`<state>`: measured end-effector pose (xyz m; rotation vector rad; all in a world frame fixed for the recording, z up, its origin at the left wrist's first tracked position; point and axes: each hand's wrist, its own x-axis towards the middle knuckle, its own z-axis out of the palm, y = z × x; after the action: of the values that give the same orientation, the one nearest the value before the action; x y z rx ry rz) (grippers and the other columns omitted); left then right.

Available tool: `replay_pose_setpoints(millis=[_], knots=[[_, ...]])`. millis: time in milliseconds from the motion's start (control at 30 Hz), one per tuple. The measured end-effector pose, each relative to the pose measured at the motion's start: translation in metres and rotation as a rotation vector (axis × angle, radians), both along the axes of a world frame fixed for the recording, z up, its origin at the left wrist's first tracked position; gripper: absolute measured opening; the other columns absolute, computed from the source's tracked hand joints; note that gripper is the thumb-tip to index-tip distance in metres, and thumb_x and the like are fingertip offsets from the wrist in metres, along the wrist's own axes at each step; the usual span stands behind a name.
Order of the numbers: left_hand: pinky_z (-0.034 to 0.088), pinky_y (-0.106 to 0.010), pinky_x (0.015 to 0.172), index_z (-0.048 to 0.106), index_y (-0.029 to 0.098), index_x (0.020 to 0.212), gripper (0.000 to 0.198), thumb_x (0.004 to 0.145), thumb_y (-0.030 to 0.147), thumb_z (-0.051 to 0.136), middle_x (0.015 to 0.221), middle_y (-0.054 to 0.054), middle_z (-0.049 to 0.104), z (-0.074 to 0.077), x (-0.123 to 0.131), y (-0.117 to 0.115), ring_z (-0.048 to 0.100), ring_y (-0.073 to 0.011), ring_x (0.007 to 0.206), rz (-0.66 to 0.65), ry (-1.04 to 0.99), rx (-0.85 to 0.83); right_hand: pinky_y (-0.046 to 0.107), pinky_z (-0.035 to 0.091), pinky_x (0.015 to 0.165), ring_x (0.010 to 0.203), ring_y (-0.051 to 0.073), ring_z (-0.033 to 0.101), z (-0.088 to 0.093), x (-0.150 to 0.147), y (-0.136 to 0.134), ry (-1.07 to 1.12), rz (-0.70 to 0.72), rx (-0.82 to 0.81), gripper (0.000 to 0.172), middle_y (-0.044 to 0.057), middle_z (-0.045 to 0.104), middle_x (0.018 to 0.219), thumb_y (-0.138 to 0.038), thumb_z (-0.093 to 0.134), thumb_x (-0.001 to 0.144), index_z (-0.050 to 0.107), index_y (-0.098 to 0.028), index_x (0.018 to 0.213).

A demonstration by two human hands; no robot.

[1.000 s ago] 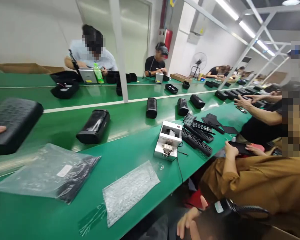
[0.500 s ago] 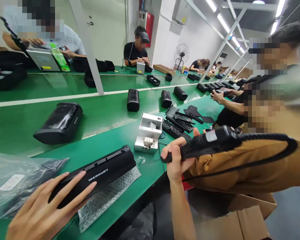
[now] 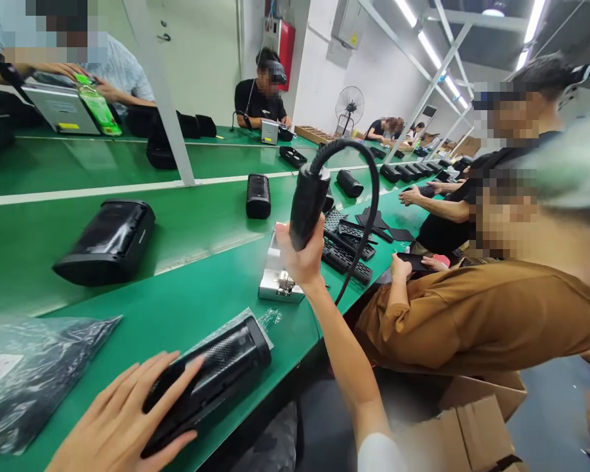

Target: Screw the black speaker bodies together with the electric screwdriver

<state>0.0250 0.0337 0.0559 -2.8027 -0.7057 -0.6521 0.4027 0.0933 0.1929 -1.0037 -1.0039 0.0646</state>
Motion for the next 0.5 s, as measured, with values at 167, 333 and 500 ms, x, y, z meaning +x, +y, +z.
replay_pose_setpoints(millis=[167,333,500], knots=[[0.062,-0.054,0.096,0.035,0.054,0.182,0.104,0.09,0.054,0.083,0.162,-0.011,0.073,0.001,0.009,0.002,0.078,-0.0425,0.125,0.011,0.105,-0.04,0.022,0.046,0.047,0.052,0.007,0.056,-0.015,-0.002,-0.004,0.083,0.002,-0.095,0.041,-0.011,0.062,0.081,-0.047,0.09,0.093,0.058,-0.027,0.109],[0.059,-0.062,0.106,0.034,0.053,0.183,0.09,0.101,0.075,0.065,0.164,-0.011,0.071,-0.008,-0.005,-0.008,0.076,-0.0452,0.131,0.053,-0.065,-0.066,0.022,0.045,0.039,0.038,0.006,0.05,0.002,-0.021,-0.043,0.146,0.099,-0.088,0.044,-0.014,0.056,0.074,-0.052,0.09,0.094,0.058,-0.028,0.113],[0.063,-0.057,0.104,0.04,0.052,0.181,0.079,0.106,0.056,0.062,0.171,-0.005,0.068,0.002,-0.005,-0.008,0.079,-0.041,0.129,0.039,-0.069,-0.073,0.021,0.043,0.036,0.036,0.005,0.045,0.044,-0.059,-0.074,0.118,0.201,0.043,0.028,-0.013,0.051,0.072,-0.045,0.084,0.103,0.062,-0.03,0.106]])
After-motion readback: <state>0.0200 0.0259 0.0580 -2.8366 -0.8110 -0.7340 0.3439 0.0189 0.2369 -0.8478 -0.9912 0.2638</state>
